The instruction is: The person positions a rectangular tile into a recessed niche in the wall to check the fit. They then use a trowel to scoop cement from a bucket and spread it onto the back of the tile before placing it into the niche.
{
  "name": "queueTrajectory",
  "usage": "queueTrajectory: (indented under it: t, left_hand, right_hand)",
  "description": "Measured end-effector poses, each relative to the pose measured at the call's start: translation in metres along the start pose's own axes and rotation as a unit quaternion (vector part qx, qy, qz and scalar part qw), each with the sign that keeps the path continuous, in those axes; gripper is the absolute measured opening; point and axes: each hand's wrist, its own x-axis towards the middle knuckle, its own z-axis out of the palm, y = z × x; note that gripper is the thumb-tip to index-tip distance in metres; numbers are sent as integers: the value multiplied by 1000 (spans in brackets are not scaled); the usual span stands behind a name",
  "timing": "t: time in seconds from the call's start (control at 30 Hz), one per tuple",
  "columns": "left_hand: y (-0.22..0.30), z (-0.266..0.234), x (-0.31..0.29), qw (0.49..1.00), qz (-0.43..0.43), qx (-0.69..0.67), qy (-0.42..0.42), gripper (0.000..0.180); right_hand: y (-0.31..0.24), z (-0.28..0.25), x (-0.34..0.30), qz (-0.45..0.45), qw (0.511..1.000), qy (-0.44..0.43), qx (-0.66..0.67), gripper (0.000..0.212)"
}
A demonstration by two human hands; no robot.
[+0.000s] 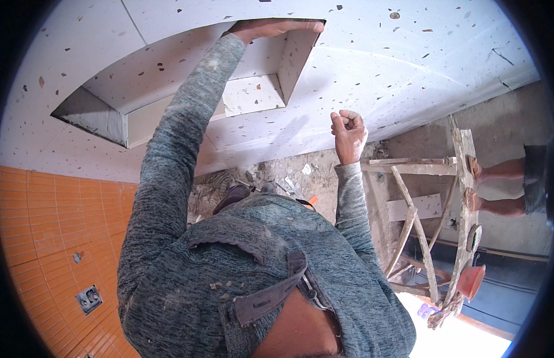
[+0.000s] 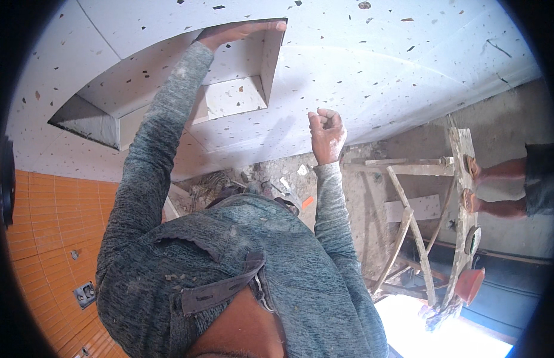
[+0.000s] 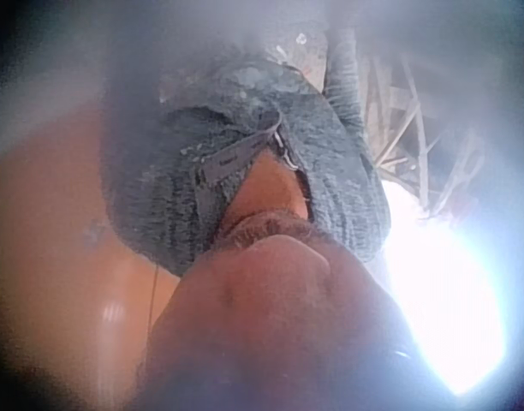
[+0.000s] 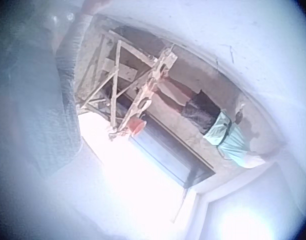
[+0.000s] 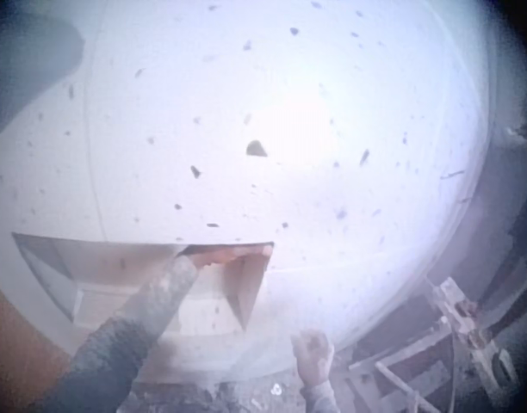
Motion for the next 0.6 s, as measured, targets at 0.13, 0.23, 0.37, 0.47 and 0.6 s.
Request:
queueTrajectory:
  t: [0.13,0.23,0.37,0.47,0.6]
  left_hand:
    - [-3,-2,2,1000,-2,-5,-3,53]
    - [-4,-4,3,1000,-4,-9,-4,53]
    - [-6,-5,3,1000,-3,-10,0,54]
    - [-8,-7,1,1000,-3,-11,7,54]
    - [-12,-6,-2,1000,3,-13,11,54]
  right_hand:
    - [4,1,-4,-8,1000,4,-11,26]
    - [6,3,-6,-2,1000,5,11,25]
    - [4,4,-7,2,1000,4,-10,25]
    - [3,7,-8,-6,1000,2,-12,25]
    - [2,11,-10,6,1000,-1,-6,26]
